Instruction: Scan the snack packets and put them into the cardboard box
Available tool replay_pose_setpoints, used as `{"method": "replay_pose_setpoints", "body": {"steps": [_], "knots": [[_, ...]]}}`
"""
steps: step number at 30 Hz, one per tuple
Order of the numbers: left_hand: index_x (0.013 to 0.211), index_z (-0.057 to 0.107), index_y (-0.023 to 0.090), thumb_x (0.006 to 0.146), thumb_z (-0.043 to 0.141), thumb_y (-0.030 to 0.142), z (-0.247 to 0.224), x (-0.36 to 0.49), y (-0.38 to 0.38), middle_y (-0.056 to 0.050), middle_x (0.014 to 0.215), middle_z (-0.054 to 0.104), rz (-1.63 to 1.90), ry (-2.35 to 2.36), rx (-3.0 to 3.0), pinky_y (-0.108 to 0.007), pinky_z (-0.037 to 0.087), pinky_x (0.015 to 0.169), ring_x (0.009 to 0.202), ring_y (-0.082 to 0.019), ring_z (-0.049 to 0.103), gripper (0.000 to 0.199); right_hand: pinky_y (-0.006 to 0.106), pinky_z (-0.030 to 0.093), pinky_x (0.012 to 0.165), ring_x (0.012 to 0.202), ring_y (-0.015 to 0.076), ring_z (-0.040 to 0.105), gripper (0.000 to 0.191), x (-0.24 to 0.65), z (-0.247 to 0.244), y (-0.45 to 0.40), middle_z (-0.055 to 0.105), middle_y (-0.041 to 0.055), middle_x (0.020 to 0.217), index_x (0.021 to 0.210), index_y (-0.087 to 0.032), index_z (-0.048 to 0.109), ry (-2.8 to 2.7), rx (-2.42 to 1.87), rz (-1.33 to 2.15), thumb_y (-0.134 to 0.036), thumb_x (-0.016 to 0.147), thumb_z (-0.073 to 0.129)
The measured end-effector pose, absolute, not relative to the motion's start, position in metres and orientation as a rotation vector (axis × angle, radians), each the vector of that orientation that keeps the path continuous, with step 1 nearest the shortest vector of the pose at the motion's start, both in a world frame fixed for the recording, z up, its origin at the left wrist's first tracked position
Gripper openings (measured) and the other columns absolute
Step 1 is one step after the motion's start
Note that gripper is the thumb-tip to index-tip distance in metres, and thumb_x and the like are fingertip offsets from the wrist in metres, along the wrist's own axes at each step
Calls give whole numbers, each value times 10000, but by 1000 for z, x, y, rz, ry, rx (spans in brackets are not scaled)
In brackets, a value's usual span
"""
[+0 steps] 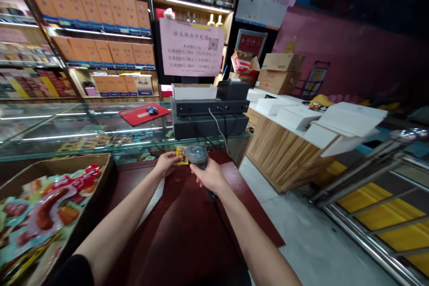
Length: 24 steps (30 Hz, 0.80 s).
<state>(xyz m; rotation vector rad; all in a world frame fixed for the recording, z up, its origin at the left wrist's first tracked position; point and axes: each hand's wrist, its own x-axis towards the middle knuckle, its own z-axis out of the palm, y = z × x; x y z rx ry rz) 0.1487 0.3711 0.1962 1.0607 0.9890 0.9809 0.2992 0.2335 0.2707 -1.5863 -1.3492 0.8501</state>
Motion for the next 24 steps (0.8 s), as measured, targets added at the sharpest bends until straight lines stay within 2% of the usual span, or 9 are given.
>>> {"method": "replay_pose_setpoints", "body": {"steps": [6, 11, 18, 24], "knots": [[890, 607, 143, 475, 866, 328, 248, 90, 348, -42, 738, 712, 1198, 807, 936, -224, 513, 574, 611, -142, 664, 523, 184, 397, 359, 343, 93, 512, 299, 230, 287, 236, 574, -16, 468, 733, -151, 620, -1380, -1467, 857, -442, 797, 598], [909, 620, 140, 505, 858, 339, 274, 42, 331, -50, 757, 715, 1279, 794, 885, -234, 525, 587, 594, -135, 660, 510, 196, 430, 388, 381, 97, 520, 323, 181, 307, 231, 584, -10, 508, 783, -138, 619, -1431, -1343, 876, -460, 795, 608], [899, 657, 134, 522, 851, 291, 282, 4, 325, -46, 736, 714, 1349, 815, 876, -260, 539, 615, 616, -145, 661, 452, 200, 420, 385, 378, 100, 506, 309, 146, 325, 231, 550, -18, 479, 736, -140, 595, -1499, -1285, 927, -444, 793, 602], [870, 679, 128, 537, 840, 272, 276, 1, 328, -65, 819, 731, 1340, 757, 907, -279, 546, 673, 698, -168, 681, 397, 198, 413, 382, 374, 101, 508, 304, 146, 326, 232, 549, -14, 478, 724, -137, 598, -1489, -1281, 912, -433, 791, 601]]}}
